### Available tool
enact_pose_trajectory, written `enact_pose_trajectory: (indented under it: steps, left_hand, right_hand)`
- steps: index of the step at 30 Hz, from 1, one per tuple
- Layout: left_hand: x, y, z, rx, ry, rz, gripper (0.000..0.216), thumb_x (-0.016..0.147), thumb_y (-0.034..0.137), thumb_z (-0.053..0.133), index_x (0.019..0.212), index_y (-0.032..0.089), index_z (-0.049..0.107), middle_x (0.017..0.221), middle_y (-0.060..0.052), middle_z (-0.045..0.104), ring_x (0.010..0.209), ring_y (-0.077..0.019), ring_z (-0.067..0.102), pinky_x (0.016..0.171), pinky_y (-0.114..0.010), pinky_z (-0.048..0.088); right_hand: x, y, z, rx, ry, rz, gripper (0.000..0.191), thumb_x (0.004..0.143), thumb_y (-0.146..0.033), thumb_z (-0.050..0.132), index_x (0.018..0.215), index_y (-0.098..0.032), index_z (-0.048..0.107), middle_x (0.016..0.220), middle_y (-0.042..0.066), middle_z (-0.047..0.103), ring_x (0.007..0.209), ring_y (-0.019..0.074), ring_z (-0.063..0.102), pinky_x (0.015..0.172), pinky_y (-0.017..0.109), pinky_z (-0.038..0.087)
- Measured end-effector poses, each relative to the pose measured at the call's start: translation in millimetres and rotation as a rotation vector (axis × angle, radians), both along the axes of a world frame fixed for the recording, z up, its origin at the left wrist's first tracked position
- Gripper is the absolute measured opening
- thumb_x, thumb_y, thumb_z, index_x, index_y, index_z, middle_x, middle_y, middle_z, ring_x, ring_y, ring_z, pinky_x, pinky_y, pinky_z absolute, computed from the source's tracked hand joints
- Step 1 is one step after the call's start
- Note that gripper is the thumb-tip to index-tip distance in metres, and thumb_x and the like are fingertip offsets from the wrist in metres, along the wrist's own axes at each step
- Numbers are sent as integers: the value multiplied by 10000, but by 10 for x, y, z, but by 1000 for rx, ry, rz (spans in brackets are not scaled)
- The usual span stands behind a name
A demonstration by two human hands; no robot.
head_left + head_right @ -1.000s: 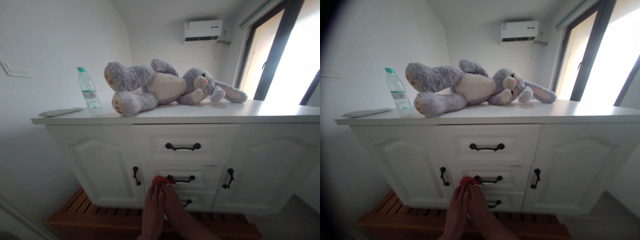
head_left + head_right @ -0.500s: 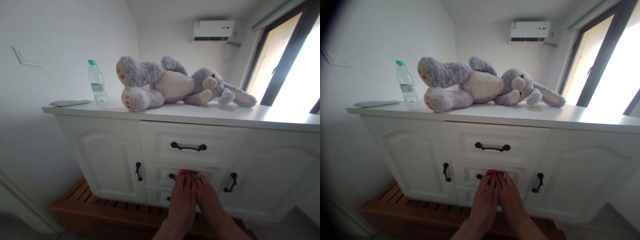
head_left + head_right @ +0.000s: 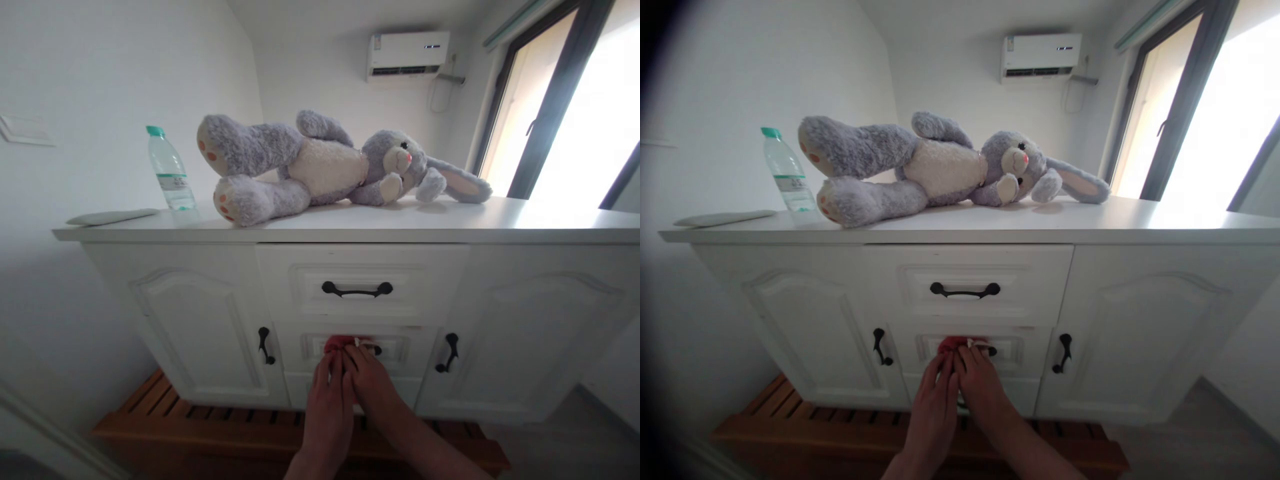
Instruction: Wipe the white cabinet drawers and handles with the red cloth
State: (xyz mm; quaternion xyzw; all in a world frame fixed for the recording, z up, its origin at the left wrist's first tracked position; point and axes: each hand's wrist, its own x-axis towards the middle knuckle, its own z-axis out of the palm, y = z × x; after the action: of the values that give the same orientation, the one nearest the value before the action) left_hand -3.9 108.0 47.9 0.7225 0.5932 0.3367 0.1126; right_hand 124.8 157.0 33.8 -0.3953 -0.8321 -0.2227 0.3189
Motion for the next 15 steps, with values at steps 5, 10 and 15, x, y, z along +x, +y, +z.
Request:
enact_pose_trajectory:
  steps: [5, 10, 15]
  left_hand:
    - [380, -49, 95, 149, 99, -77, 503, 986, 326, 347, 1387, 101, 550, 1418, -206, 609, 1324, -291, 577, 1115, -492, 512]
    - [230, -42, 29, 210, 124, -77, 484, 980, 303, 377, 1395, 114, 541, 1390, -192, 634, 1288, -262, 611, 1087, -438, 541]
    - [-142, -33, -179, 130, 45, 20, 490, 995, 318, 347, 1415, 130, 514, 1461, -182, 577, 1363, -244, 548, 1137, -455, 490]
  right_hand:
    - [485, -102, 103, 2, -14, 9, 362, 831, 0, 585, 1162, -107, 683, 1109, 99, 731, 1040, 257, 660, 996, 398, 545]
    - [371, -84, 82, 39, 24, 19, 328, 857, -6, 549, 1124, -125, 698, 1100, 87, 736, 1032, 241, 659, 999, 389, 533]
    - [-66, -19, -36, -9, -11, 7, 272, 870, -78, 611, 1114, -157, 701, 1126, 80, 733, 1046, 237, 654, 986, 383, 525]
